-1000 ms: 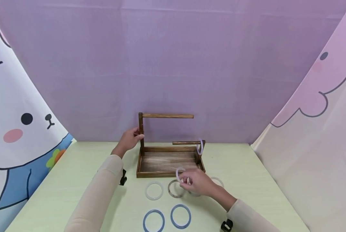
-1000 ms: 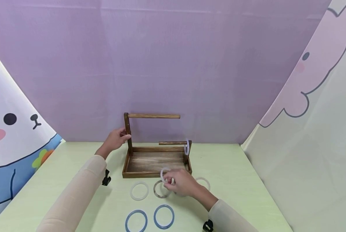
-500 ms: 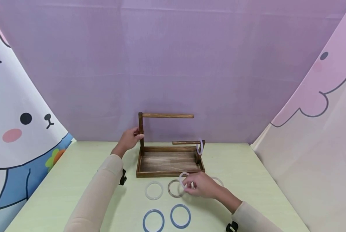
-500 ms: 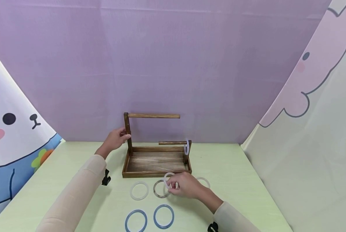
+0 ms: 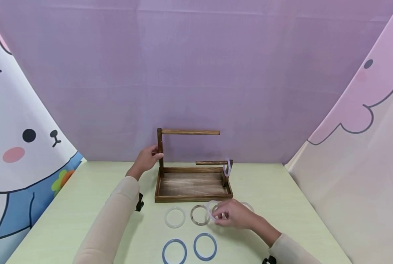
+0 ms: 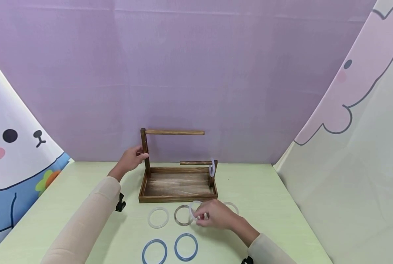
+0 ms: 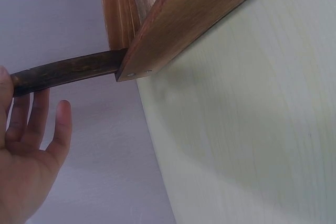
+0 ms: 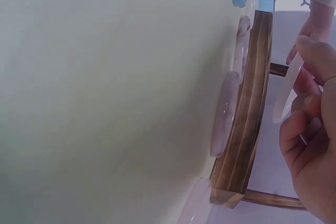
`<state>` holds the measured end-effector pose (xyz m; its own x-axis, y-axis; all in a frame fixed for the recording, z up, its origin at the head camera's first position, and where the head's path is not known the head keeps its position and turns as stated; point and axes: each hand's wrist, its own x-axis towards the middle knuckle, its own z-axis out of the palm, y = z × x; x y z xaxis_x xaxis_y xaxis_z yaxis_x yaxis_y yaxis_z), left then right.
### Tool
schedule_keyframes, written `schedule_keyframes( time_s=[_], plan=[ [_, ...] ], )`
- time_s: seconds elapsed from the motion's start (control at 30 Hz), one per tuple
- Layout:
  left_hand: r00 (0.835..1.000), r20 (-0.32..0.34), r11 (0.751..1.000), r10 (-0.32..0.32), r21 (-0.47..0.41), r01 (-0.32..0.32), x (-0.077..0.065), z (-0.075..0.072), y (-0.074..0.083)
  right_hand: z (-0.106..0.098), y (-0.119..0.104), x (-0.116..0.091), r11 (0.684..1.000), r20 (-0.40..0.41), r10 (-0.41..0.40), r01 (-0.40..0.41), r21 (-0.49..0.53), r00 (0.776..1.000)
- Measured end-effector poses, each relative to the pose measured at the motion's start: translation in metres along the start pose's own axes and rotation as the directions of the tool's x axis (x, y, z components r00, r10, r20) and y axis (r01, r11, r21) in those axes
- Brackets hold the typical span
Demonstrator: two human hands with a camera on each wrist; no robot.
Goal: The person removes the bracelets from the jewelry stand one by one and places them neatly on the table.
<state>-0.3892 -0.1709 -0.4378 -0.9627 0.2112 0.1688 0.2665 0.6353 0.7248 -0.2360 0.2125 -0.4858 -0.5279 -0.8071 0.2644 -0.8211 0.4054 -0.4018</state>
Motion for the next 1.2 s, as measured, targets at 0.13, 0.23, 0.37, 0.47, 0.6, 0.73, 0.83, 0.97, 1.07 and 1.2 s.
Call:
schedule_keyframes(
  time_s=[0.13, 0.23, 0.37, 0.47, 0.6, 0.73, 0.83, 0.97, 1.07, 1.2],
  plan=[
    [1.0, -0.001, 1.0, 0.004, 0.003, -0.004, 0.0, 0.0, 0.0, 0.002, 0.002, -0.007, 0.999, -0.013, -0.034, 0.035, 0.032, 0.999],
    [1.0, -0.001, 1.0, 0.004, 0.002, -0.004, -0.001, 0.0, -0.001, 0.003, 0.002, -0.012, 0.998, -0.02, -0.041, 0.042, 0.052, 0.999],
    [1.0, -0.003, 1.0, 0.006, 0.001, -0.006, -0.001, 0.0, 0.0, 0.006, 0.002, -0.019, 0.998, 0.001, -0.026, 0.026, 0.05, 1.0],
    [1.0, -0.006, 1.0, 0.004, -0.006, -0.004, -0.001, 0.0, 0.0, 0.007, 0.002, -0.024, 0.999, 0.029, -0.01, 0.009, 0.052, 1.0],
    [1.0, -0.005, 1.0, -0.005, -0.014, 0.005, -0.001, 0.0, 0.001, 0.008, 0.001, -0.03, 0.998, 0.058, -0.034, 0.031, 0.062, 0.998],
    [1.0, -0.005, 1.0, -0.004, -0.011, 0.004, -0.001, 0.0, 0.001, 0.008, 0.0, -0.036, 0.996, 0.065, -0.081, 0.078, 0.052, 0.995],
    [1.0, -0.002, 1.0, -0.003, -0.008, 0.003, -0.002, 0.0, 0.002, 0.006, -0.001, -0.041, 0.995, 0.072, -0.096, 0.093, 0.046, 0.993],
    [1.0, 0.004, 1.0, -0.005, -0.007, 0.005, -0.003, 0.0, 0.002, 0.003, -0.002, -0.046, 0.993, 0.102, -0.111, 0.106, 0.051, 0.989],
    [1.0, 0.003, 1.0, -0.009, -0.007, 0.01, -0.004, 0.0, 0.002, 0.001, -0.004, -0.049, 0.992, 0.131, -0.118, 0.111, 0.065, 0.984],
    [1.0, 0.005, 1.0, -0.012, 0.002, 0.012, -0.003, -0.001, 0.002, -0.001, -0.006, -0.051, 0.99, 0.181, -0.106, 0.088, 0.107, 0.978]
  ],
)
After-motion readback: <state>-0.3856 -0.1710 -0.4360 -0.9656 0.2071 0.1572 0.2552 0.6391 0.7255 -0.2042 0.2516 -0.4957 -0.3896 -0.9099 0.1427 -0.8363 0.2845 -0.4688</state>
